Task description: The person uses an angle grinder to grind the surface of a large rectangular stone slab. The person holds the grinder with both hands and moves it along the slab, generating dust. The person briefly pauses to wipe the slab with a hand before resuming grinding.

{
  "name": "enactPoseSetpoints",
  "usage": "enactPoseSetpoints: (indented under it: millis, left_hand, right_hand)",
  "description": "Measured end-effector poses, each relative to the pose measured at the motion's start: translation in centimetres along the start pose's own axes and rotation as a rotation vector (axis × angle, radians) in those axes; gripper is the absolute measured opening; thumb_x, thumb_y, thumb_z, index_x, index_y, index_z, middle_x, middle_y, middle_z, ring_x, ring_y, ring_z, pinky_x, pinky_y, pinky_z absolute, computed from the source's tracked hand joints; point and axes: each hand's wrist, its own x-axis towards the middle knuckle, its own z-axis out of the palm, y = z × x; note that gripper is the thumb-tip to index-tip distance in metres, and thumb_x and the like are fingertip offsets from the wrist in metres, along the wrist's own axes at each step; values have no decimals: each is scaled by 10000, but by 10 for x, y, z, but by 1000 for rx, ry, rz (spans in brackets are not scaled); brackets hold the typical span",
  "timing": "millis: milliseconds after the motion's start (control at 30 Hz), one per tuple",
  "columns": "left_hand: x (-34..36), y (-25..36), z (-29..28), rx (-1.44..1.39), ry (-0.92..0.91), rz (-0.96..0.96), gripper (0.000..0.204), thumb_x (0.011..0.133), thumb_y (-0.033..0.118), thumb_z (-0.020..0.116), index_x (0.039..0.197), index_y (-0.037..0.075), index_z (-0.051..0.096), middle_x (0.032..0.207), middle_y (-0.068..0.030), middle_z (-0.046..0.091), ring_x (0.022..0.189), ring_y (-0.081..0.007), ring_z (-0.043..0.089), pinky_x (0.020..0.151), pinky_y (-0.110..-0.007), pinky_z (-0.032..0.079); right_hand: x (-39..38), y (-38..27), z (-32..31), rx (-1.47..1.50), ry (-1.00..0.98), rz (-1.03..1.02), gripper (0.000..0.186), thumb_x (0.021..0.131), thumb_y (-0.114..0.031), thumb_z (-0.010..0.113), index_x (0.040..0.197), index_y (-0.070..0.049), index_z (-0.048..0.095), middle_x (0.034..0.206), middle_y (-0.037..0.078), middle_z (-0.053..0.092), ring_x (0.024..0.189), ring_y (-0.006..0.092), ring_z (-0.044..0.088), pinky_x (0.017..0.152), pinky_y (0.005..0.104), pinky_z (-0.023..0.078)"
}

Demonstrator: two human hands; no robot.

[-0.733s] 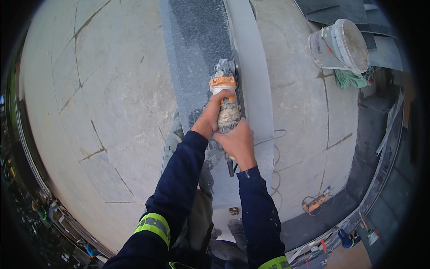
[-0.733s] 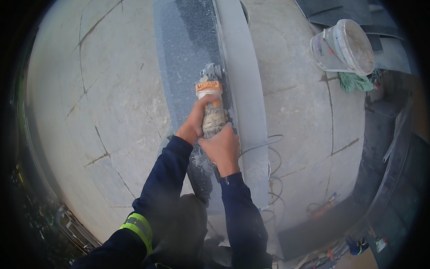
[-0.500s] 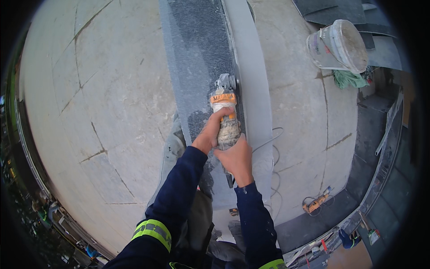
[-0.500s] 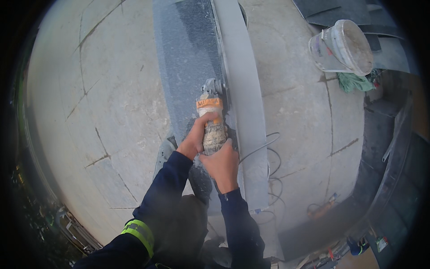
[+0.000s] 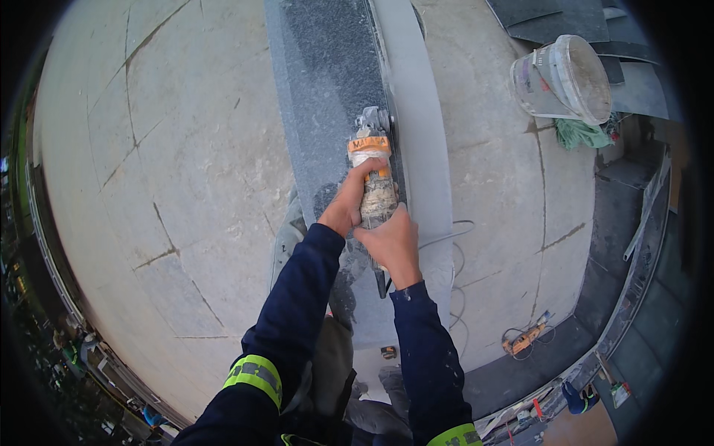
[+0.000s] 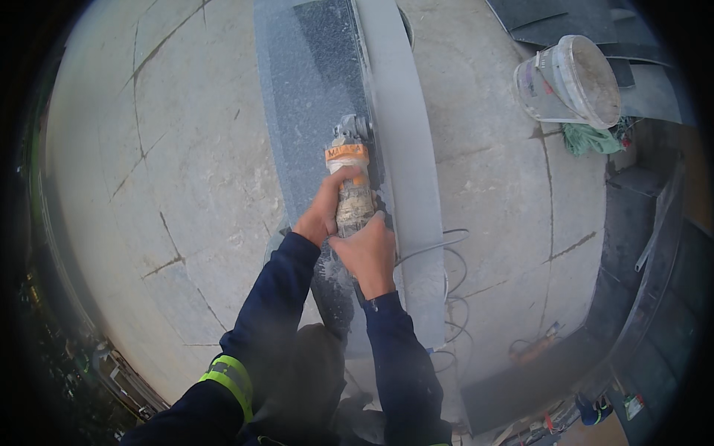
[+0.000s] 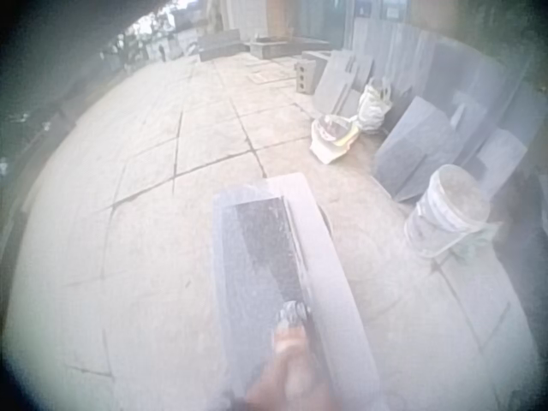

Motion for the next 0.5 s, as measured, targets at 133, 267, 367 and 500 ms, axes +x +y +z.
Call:
enactPoseSetpoints:
  millis: [133, 267, 367, 500]
  left_hand:
    - [-7, -17, -7, -8, -9, 4, 446, 793, 324, 682, 1097, 43, 515, 821, -134, 630, 670, -240, 652, 624, -378, 572]
    - [-12, -35, -15, -1, -4, -6, 424, 806, 356, 667, 1058, 42, 532, 822, -141, 642, 687, -259, 666, 634, -396, 580]
    - [-16, -42, -16, 2, -6, 4, 422, 808, 358, 662, 1058, 43, 532, 822, -141, 644, 688, -259, 667, 643, -394, 580]
    - [-16, -33, -11, -14, -38, -15, 459, 784, 310, 694, 1117, 53, 510, 824, -122, 625, 685, -229, 654, 644, -365, 572]
  right_hand:
    - [-13, 10, 2, -23, -5, 7, 578, 611, -218, 812, 1017, 85, 534, 939, 263, 671, 908, 394, 674, 778, 418, 534]
    - [-27, 21, 3, -20, -10, 29, 581, 612, -223, 816, 1018, 79, 531, 946, 266, 669, 918, 408, 666, 781, 427, 532]
    - [-34, 24, 3, -34, -4, 49, 578, 613, -224, 816, 1014, 79, 530, 944, 267, 669, 918, 414, 663, 782, 432, 531]
    - [-28, 24, 2, -2, 7, 5, 573, 616, -228, 812, 1011, 79, 532, 948, 265, 669, 923, 415, 662, 791, 435, 529]
